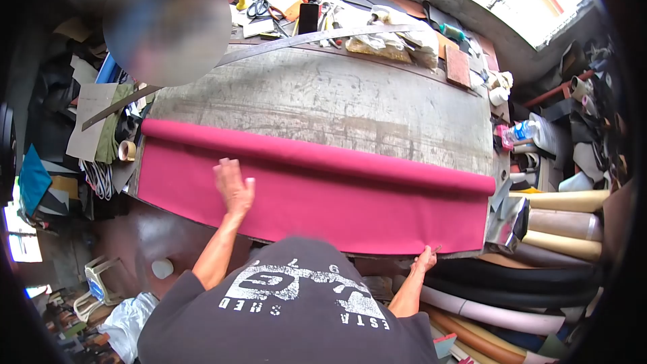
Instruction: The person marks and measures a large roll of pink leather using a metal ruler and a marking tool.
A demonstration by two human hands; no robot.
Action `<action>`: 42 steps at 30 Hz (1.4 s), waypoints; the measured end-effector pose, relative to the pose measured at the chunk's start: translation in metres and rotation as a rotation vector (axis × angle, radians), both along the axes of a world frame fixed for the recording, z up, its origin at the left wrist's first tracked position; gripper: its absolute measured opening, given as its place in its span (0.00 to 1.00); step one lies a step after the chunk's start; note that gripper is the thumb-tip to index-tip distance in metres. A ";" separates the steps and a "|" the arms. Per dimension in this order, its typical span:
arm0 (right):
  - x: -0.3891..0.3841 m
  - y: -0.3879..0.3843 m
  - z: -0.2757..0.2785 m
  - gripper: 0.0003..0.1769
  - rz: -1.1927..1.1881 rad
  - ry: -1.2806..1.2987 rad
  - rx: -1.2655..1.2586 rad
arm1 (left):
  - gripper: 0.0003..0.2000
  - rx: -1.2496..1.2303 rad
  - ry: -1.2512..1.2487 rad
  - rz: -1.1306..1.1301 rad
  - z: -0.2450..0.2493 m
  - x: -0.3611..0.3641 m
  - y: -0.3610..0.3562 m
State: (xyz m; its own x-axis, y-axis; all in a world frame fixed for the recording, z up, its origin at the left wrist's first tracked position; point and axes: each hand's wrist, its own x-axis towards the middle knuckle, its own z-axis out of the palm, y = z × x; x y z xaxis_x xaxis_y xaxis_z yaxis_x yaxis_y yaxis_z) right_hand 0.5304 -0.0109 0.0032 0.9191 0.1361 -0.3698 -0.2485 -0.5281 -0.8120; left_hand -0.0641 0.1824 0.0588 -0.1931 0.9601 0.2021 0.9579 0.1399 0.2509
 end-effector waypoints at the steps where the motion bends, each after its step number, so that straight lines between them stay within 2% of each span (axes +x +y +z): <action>1: 0.002 0.000 -0.007 0.10 -0.001 -0.010 0.020 | 0.45 -0.106 -0.032 -0.132 -0.015 0.019 0.015; 3: -0.002 0.000 -0.001 0.10 -0.010 -0.001 0.020 | 0.49 -0.038 -0.149 -0.185 -0.045 0.045 0.041; 6: -0.013 0.009 0.011 0.10 -0.026 -0.017 -0.018 | 0.49 0.011 -0.091 -0.142 -0.042 0.065 0.089; 7: -0.014 0.010 0.013 0.09 -0.031 -0.028 -0.043 | 0.50 -0.015 -0.040 -0.170 -0.033 0.065 0.115; 8: -0.011 0.011 0.009 0.10 -0.028 -0.037 -0.062 | 0.49 0.077 -0.010 -0.232 -0.033 0.061 0.151; 9: -0.008 0.017 0.004 0.10 -0.027 -0.026 -0.040 | 0.47 0.129 0.057 -0.290 -0.019 0.059 0.196; 10: -0.007 0.017 0.004 0.10 -0.029 -0.015 -0.032 | 0.42 0.158 0.045 -0.229 0.012 0.061 0.239; 12: -0.010 0.010 0.009 0.11 -0.034 0.006 -0.066 | 0.35 0.468 0.020 -0.039 0.017 0.062 0.321; 15: -0.013 0.016 0.009 0.10 -0.075 -0.041 -0.102 | 0.29 0.346 0.064 -0.449 0.033 0.080 0.342; 17: -0.012 0.013 0.005 0.09 -0.091 0.009 -0.021 | 0.24 0.347 -0.051 -0.501 0.028 0.100 0.300; 18: -0.012 0.013 0.005 0.07 -0.104 -0.002 -0.057 | 0.24 0.319 -0.079 -0.565 0.018 0.105 0.275; 20: -0.014 0.015 0.009 0.08 -0.104 -0.002 -0.051 | 0.25 0.187 -0.078 -0.677 -0.008 0.107 0.230; 21: -0.015 0.015 0.010 0.08 -0.107 -0.024 -0.061 | 0.26 0.120 -0.008 -0.655 -0.029 0.103 0.220; 23: -0.010 0.010 0.004 0.08 -0.111 -0.043 -0.033 | 0.31 0.082 0.075 -0.526 -0.043 0.098 0.229; 25: -0.021 0.024 0.022 0.09 -0.150 -0.043 0.004 | 0.32 0.022 0.088 -0.428 -0.048 0.091 0.256; 28: -0.019 0.020 0.019 0.07 -0.143 -0.046 0.034 | 0.31 -0.107 0.130 -0.429 -0.061 0.074 0.267; 31: -0.008 0.005 -0.018 0.11 -0.101 -0.243 0.144 | 0.28 -0.102 0.149 -0.502 -0.057 0.056 0.216; 33: -0.001 -0.005 -0.024 0.15 -0.087 -0.205 -0.076 | 0.28 -0.097 0.157 -0.516 -0.054 0.032 0.156; 34: -0.004 -0.002 -0.023 0.08 -0.080 -0.309 -0.074 | 0.28 -0.108 0.167 -0.505 -0.047 0.018 0.123; 36: -0.007 -0.001 -0.010 0.11 -0.029 -0.302 -0.206 | 0.28 -0.181 0.254 -0.350 -0.039 -0.018 0.055; 37: -0.004 -0.003 -0.013 0.13 -0.020 -0.275 -0.235 | 0.27 -0.116 0.285 -0.268 -0.043 -0.045 0.020; 39: -0.005 0.001 0.012 0.17 -0.016 -0.253 -0.244 | 0.29 0.005 0.437 0.094 -0.073 -0.105 -0.046; 40: 0.004 -0.002 0.018 0.18 -0.024 -0.257 -0.241 | 0.35 -0.304 0.288 0.766 -0.051 -0.112 -0.084; 41: 0.011 0.000 0.021 0.20 -0.029 -0.261 -0.244 | 0.38 -0.248 0.270 0.997 -0.096 -0.161 -0.103; 42: 0.021 -0.003 0.022 0.19 -0.023 -0.275 -0.231 | 0.37 -0.262 0.008 1.178 -0.107 -0.180 -0.112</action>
